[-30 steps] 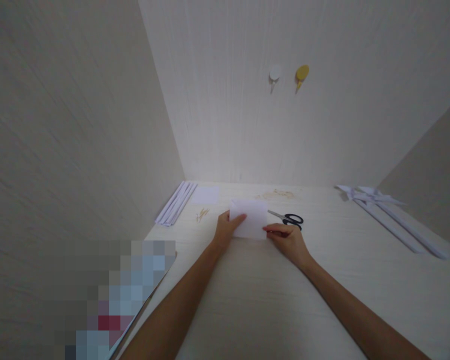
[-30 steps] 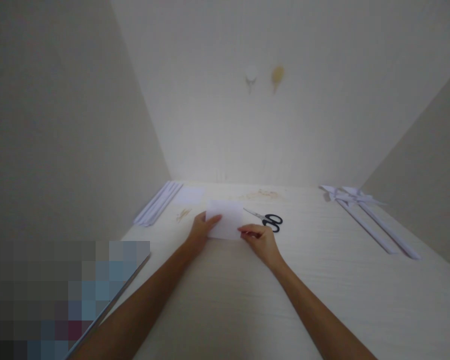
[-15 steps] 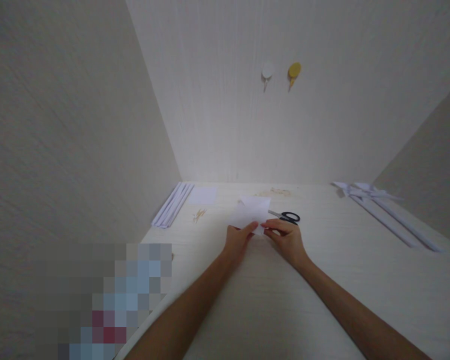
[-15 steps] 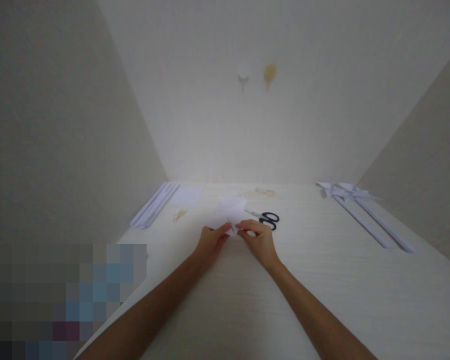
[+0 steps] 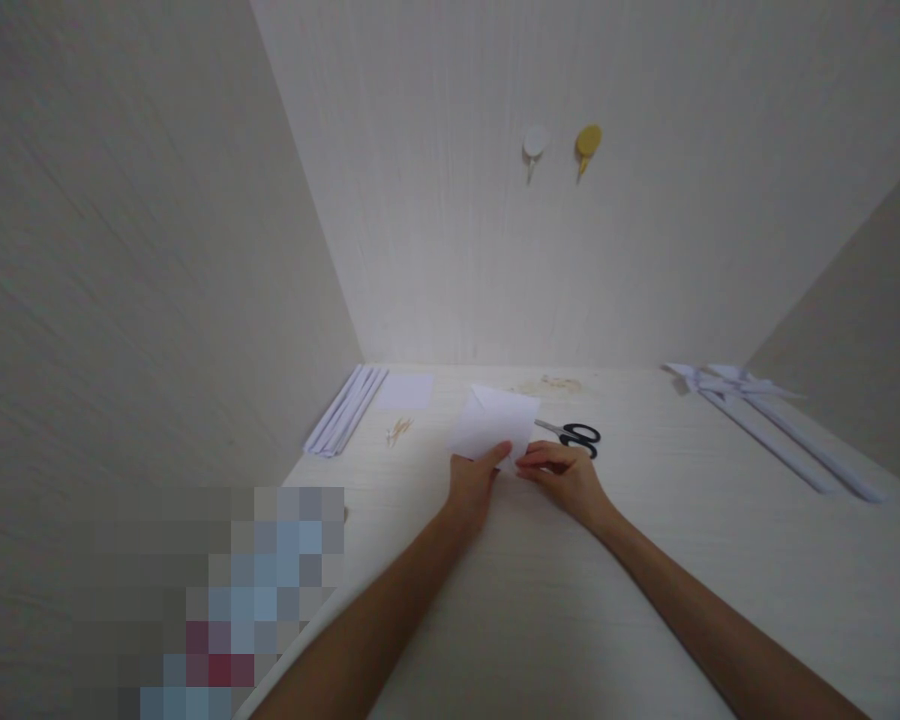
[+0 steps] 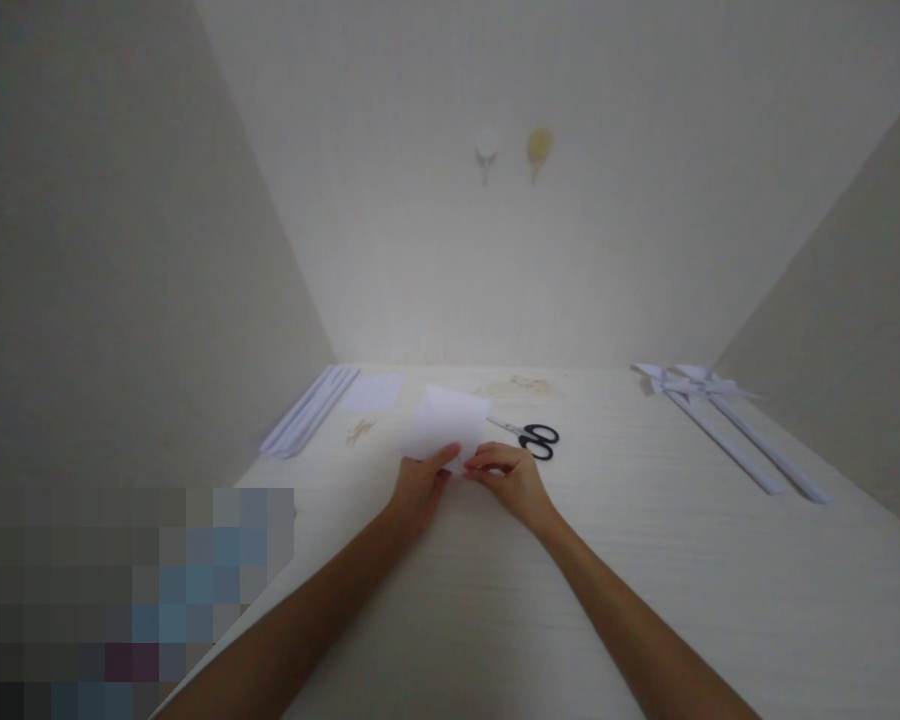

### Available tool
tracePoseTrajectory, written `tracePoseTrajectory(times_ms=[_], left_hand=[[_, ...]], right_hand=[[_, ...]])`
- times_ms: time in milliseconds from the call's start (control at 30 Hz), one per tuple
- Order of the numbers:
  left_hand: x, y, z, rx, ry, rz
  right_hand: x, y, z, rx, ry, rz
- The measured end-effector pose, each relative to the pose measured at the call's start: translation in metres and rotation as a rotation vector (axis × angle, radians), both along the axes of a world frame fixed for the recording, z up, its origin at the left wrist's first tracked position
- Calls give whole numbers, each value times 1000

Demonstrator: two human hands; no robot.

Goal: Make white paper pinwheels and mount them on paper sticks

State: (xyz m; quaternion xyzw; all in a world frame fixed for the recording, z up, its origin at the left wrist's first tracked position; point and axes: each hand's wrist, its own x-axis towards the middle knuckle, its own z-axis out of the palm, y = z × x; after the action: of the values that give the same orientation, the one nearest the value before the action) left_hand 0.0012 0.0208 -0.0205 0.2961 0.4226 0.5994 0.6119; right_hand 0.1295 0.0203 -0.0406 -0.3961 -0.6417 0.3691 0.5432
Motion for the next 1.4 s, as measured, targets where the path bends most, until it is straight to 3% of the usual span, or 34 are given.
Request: tracePoseTrajectory(times_ms=[400,733,1400], left_hand=[[0,0,1,-32,-2,-25],[0,-1,1,-3,-136,-42],[1,-2,0,23,-113,-47]], right_hand=[[-1,2,-4,-89,-9,-78],[-3,1,-4,-151,10,-73],[-7,1,1,-288,294,-7]])
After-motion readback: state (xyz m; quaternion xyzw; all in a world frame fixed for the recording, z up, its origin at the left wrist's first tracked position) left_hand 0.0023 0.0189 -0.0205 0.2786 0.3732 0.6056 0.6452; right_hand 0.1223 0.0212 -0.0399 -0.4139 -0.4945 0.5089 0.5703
